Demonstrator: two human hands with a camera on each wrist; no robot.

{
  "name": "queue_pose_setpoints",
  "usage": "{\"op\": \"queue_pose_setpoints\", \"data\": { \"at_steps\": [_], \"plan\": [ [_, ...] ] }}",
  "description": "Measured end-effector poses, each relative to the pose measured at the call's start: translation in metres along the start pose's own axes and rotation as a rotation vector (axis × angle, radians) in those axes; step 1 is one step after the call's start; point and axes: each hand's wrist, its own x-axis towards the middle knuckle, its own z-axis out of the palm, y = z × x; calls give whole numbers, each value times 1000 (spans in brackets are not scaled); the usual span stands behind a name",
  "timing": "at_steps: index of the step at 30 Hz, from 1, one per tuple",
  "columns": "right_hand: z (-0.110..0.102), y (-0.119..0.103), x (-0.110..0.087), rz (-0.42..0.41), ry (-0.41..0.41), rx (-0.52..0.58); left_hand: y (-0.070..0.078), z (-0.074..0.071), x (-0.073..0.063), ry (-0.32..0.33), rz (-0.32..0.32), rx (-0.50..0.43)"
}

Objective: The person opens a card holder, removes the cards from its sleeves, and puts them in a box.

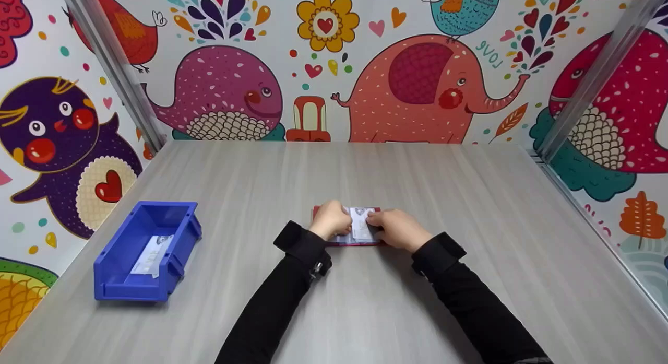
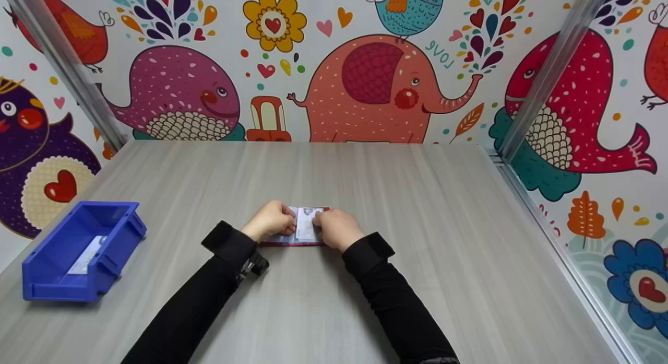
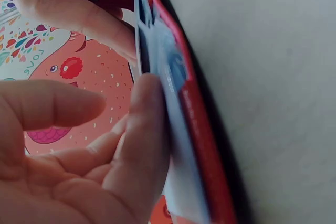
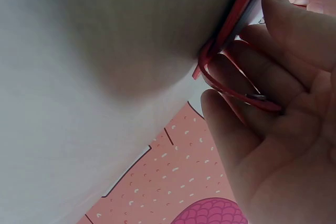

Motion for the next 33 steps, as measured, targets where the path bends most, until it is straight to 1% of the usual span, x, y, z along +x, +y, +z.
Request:
{"op": "queue_pose_setpoints", "data": {
  "at_steps": [5, 9, 12, 17, 22, 26, 33],
  "plan": [
    [0, 0, 0, -3, 6, -12, -1, 1, 3, -32, -72, -137],
    [1, 0, 0, -7, 15, -5, -1, 2, 5, -43, -99, -206],
    [1, 0, -1, -2, 17, -1, -1, 2, 6, -42, -106, -239],
    [1, 0, 0, 12, 12, 14, 0, 3, 6, -36, -104, -228],
    [1, 1, 0, 17, 14, 23, 2, 4, 7, -32, -107, -179],
    [1, 0, 0, 30, 10, 29, 2, 5, 8, -13, -110, -139],
    [0, -1, 1, 38, -7, 46, 2, 5, 10, 18, -130, -176]
  ]
}}
